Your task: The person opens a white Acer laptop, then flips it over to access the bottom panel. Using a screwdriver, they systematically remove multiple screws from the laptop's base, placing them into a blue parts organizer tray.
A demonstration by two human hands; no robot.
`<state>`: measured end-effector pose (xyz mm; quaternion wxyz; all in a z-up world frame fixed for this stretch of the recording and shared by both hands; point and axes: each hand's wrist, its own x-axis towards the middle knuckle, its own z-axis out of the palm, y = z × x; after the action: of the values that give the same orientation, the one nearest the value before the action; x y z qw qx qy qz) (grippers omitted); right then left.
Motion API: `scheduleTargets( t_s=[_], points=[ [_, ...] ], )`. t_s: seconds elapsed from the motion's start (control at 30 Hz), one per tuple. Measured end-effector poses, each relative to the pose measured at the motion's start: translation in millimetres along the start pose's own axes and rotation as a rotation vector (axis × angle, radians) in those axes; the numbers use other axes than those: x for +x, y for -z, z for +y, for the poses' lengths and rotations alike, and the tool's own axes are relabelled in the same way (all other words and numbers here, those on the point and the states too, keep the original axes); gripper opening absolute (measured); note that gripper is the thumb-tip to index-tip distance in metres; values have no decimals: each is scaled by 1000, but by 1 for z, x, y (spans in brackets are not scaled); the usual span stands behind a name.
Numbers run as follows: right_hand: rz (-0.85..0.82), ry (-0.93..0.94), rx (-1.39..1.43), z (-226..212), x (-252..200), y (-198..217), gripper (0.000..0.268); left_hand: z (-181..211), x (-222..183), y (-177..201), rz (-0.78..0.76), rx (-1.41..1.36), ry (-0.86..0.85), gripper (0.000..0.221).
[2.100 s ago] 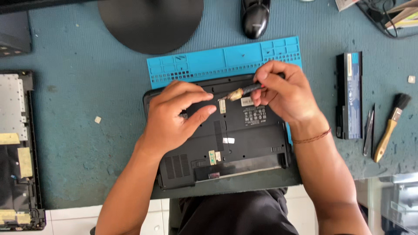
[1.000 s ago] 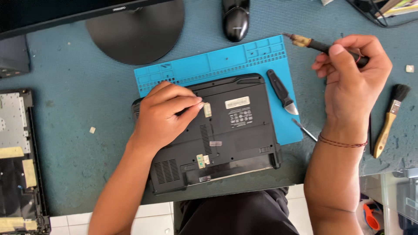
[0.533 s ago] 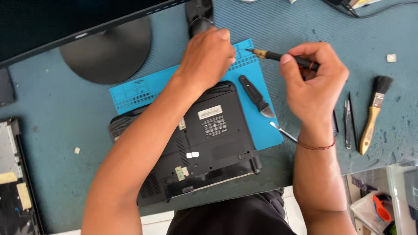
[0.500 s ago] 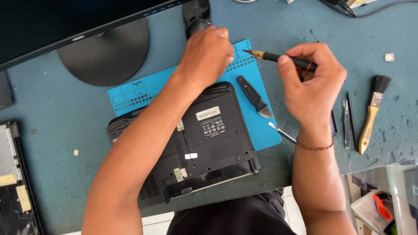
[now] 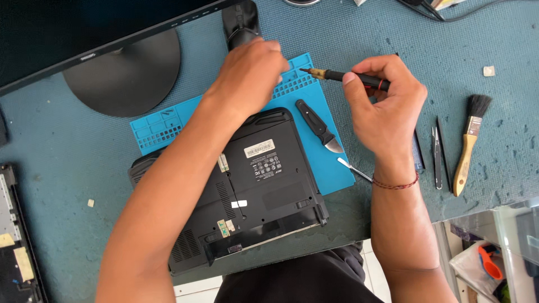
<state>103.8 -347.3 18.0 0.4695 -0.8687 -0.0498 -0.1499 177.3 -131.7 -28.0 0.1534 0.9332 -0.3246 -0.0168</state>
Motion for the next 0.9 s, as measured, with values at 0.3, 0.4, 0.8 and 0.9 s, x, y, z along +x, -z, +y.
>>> scheduleTargets(
  t_s=[0.3, 0.4, 0.8, 0.9],
  points=[
    [-105, -40, 158, -17, -8, -17, 10, 14, -144, 86, 26, -281, 294, 31],
    [-239, -20, 157, -38, -17, -34, 9, 5, -192, 75, 140, -315, 446, 35],
    [-645, 633, -67, -109, -5, -104, 13, -4, -222, 50, 202, -443, 369, 42],
    [-716, 693, -111, -115, 1, -110, 10, -1, -223, 49, 241, -414, 376, 42]
  ],
)
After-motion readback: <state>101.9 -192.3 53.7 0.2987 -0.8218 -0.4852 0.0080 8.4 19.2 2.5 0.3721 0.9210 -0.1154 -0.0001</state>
